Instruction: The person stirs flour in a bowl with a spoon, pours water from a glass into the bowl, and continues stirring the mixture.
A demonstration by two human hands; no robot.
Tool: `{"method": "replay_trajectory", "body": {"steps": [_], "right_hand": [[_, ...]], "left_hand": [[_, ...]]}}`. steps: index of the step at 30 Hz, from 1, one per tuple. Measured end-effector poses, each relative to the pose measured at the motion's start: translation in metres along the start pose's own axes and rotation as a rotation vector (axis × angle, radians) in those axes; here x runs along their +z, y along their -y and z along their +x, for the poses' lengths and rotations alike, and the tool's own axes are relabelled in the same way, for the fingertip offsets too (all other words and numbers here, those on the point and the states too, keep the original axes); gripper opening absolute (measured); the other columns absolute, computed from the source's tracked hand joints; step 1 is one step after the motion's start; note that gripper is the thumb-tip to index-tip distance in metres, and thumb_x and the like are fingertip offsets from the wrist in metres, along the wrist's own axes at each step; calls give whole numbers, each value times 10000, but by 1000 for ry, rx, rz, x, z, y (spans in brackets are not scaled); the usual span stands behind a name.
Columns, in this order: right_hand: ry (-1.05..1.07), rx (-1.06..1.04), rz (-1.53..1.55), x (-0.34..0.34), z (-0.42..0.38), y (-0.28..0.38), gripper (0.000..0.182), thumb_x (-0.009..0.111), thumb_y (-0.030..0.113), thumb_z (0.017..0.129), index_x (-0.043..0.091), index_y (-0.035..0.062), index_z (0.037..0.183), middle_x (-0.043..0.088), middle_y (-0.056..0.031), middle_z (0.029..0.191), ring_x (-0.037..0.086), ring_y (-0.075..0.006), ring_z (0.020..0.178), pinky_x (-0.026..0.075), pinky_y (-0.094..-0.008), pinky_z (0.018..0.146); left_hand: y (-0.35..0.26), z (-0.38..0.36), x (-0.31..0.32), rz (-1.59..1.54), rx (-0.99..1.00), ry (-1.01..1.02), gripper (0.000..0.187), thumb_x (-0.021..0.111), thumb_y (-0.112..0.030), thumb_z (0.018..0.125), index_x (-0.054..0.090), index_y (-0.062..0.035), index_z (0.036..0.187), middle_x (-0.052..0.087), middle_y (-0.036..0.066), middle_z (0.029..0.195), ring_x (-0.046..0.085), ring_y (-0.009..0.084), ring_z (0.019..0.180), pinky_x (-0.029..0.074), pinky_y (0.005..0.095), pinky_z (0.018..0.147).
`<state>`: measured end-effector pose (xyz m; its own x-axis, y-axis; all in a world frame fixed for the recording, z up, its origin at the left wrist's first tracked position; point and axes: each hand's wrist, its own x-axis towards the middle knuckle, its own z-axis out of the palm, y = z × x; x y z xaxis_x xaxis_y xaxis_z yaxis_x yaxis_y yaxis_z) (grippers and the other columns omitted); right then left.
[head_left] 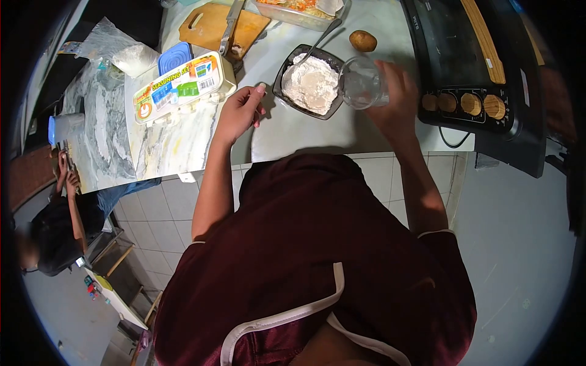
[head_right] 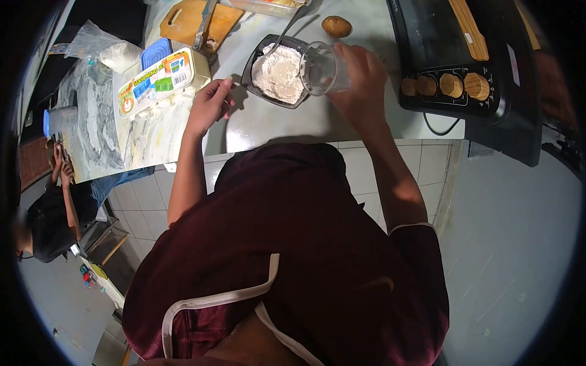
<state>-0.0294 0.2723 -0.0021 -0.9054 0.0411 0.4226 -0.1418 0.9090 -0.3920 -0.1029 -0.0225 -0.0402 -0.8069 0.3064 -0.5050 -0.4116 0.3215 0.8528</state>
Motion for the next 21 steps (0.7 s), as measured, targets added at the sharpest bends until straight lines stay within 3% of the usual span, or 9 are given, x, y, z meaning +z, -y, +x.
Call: {"method": "replay_trajectory", "body": {"steps": [4, 8, 11, 14, 18, 21], "right_hand": [[-2, -85, -8, 5, 0, 12, 641, 794, 195, 620, 561, 28, 1194, 592, -111, 1122, 546, -303, 1050, 391, -416, 925], [-11, -93, 12, 13, 6, 17, 635, 778, 148, 622, 554, 30, 1204, 587, -110, 1128, 543, -306, 1062, 370, -411, 952], [-35, -69, 46, 19, 14, 18, 643, 771, 103, 608, 552, 46, 1210, 583, -107, 1136, 541, -298, 1080, 372, -410, 956], [-47, 9, 123, 22, 21, 16, 716, 761, 125, 567, 533, 110, 1246, 582, -90, 1136, 497, -260, 1122, 312, -420, 994], [-91, 92, 196, 19, 25, 12, 730, 773, 144, 521, 538, 94, 1211, 584, -109, 1126, 536, -294, 1076, 381, -415, 946], [-121, 156, 281, 18, 21, 5, 726, 783, 148, 518, 533, 73, 1195, 590, -118, 1115, 569, -298, 1030, 429, -402, 915]], "left_hand": [[2, 1, -1, -26, 5, -3, 424, 530, -407, 952, 596, 11, 934, 564, 45, 655, 481, 82, 458, 364, 223, 447], [0, 1, -1, -30, 5, -3, 429, 530, -408, 952, 595, 16, 943, 565, 49, 656, 479, 83, 455, 365, 224, 446], [-1, 1, -1, -21, 8, -5, 431, 529, -407, 953, 594, 19, 945, 565, 50, 655, 477, 82, 454, 366, 225, 447], [-1, 1, -1, -38, 7, -3, 435, 529, -410, 952, 596, 20, 951, 566, 50, 657, 476, 80, 452, 365, 224, 448], [2, 1, -2, -25, 31, -3, 441, 528, -415, 951, 597, 21, 956, 568, 48, 657, 475, 77, 451, 360, 221, 445], [3, 2, -2, -7, 39, 6, 416, 506, -413, 963, 598, -8, 990, 566, 31, 667, 476, 59, 439, 297, 203, 401]]}}
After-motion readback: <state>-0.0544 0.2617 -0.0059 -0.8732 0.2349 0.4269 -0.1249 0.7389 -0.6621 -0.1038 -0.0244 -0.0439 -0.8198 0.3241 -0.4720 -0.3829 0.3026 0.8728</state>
